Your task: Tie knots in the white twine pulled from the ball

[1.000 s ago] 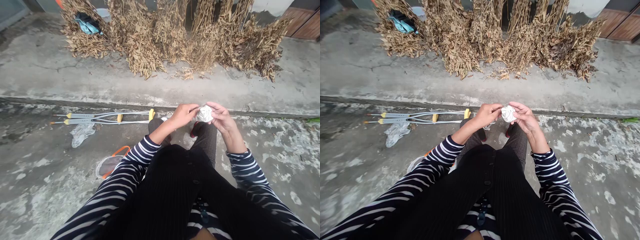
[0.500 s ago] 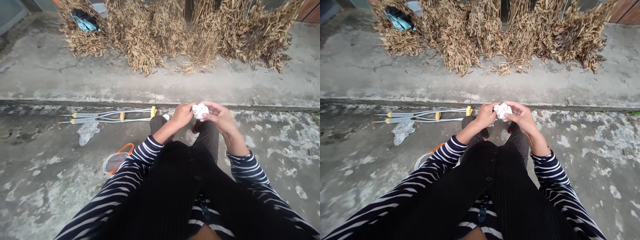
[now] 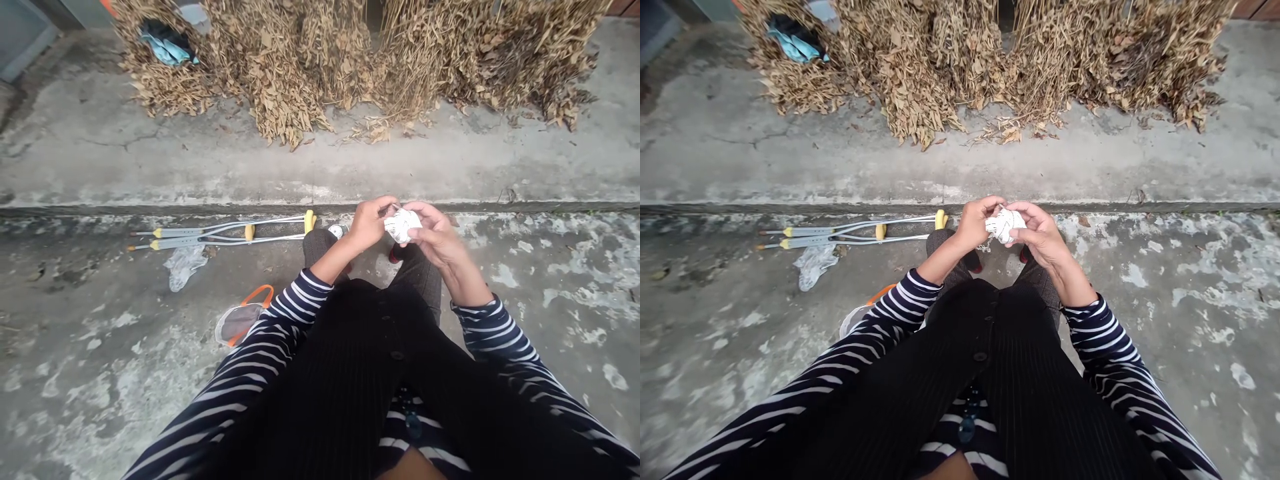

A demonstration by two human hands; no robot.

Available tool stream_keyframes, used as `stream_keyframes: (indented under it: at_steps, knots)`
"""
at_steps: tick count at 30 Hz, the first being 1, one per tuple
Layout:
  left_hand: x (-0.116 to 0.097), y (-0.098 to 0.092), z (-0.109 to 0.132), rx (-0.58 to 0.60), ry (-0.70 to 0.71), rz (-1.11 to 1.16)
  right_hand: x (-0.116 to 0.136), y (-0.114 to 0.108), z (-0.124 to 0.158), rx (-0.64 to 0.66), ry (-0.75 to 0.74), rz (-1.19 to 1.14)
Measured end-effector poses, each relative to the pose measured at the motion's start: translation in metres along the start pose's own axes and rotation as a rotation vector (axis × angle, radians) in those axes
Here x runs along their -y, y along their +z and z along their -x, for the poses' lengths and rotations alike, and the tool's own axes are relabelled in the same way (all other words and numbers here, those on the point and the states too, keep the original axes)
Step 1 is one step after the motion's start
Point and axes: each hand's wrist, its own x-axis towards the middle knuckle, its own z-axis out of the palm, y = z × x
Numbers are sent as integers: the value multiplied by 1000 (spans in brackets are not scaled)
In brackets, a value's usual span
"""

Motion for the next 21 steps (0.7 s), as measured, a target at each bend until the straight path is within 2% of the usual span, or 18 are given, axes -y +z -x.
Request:
stream_keyframes:
  at_steps: [8, 12, 16, 21]
  knots:
    - [-6, 4, -17, -68, 55, -221, 5, -4, 0, 19, -45, 31]
    - [2, 10, -27, -34, 50, -138, 5, -5, 0, 39, -34, 16]
    - [15, 12, -32, -65, 57, -36, 4, -4, 3, 50, -33, -30]
    - [37, 10, -30, -53, -100, 111, 3, -7, 6, 81, -44, -59]
